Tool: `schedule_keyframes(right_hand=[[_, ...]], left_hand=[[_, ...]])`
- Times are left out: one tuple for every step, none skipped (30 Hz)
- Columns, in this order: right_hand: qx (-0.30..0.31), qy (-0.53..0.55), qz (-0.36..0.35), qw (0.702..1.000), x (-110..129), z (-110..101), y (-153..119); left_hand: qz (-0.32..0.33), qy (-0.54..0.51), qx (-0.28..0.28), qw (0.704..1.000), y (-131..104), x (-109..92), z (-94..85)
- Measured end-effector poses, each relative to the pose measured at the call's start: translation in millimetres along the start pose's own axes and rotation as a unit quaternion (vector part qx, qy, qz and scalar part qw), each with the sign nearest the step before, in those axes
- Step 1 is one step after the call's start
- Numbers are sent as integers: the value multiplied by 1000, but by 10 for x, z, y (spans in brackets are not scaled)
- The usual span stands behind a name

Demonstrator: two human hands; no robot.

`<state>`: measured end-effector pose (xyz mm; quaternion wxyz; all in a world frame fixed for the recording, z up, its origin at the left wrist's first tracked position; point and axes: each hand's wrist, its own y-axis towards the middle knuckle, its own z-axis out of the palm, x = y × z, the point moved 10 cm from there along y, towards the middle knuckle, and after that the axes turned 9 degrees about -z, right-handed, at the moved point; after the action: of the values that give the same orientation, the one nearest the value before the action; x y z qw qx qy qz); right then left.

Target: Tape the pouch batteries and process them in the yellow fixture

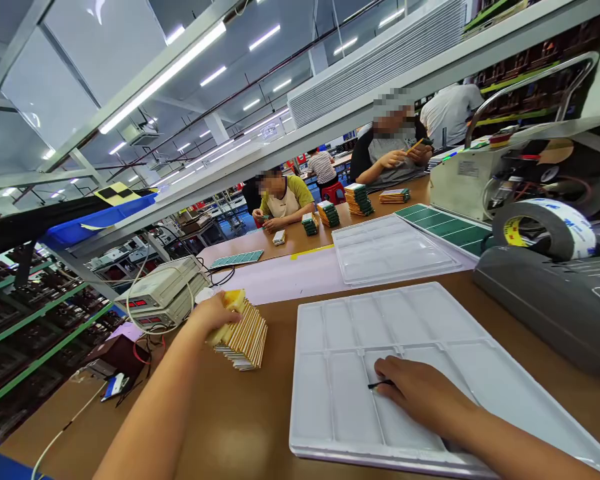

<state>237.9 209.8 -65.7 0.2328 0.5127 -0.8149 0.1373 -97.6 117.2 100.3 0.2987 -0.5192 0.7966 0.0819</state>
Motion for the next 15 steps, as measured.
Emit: schedule_keyframes(right_hand=[[-3, 1, -1, 1000, 5, -9, 0], [-3, 2, -2, 1000, 9, -14, -3], [0, 2, -1, 1000, 13, -17, -8], [2, 4, 0, 1000, 18, -23, -14], [4, 7, 0, 1000, 25, -34, -22], [4, 12, 1, 1000, 31, -49, -30], [2, 16, 1, 1000, 37, -69, -37], [-3, 19, -1, 1000, 42, -94, -42], [-11, 19, -4, 1000, 45, -123, -46], [-21, 15, -7, 1000, 48, -153, -48], [-32, 9, -12, 999, 52, -182, -50], [-42, 1, -18, 999, 60, -205, -50], [-47, -7, -26, 999, 76, -216, -50], [-44, -14, -37, 998, 101, -212, -50], [-35, -22, -49, 998, 137, -196, -51]], left_hand=[[1, 42, 8, 999, 0, -30, 10], [3, 90, 13, 996, 2, -66, 13], [6, 137, 15, 990, 8, -107, 9], [9, 173, 13, 985, 17, -148, -5], [12, 198, 10, 980, 26, -186, -26], [14, 217, 5, 976, 31, -220, -55], [17, 235, -3, 972, 29, -249, -94], [25, 254, -14, 967, 14, -275, -143], [35, 267, -33, 963, -16, -300, -214], [45, 261, -57, 963, -60, -313, -308], [57, 225, -85, 969, -118, -310, -426], [65, 153, -117, 979, -185, -270, -570], [64, 45, -147, 986, -250, -167, -722], [55, -78, -172, 980, -306, 3, -854], [34, -192, -192, 962, -343, 237, -940]])
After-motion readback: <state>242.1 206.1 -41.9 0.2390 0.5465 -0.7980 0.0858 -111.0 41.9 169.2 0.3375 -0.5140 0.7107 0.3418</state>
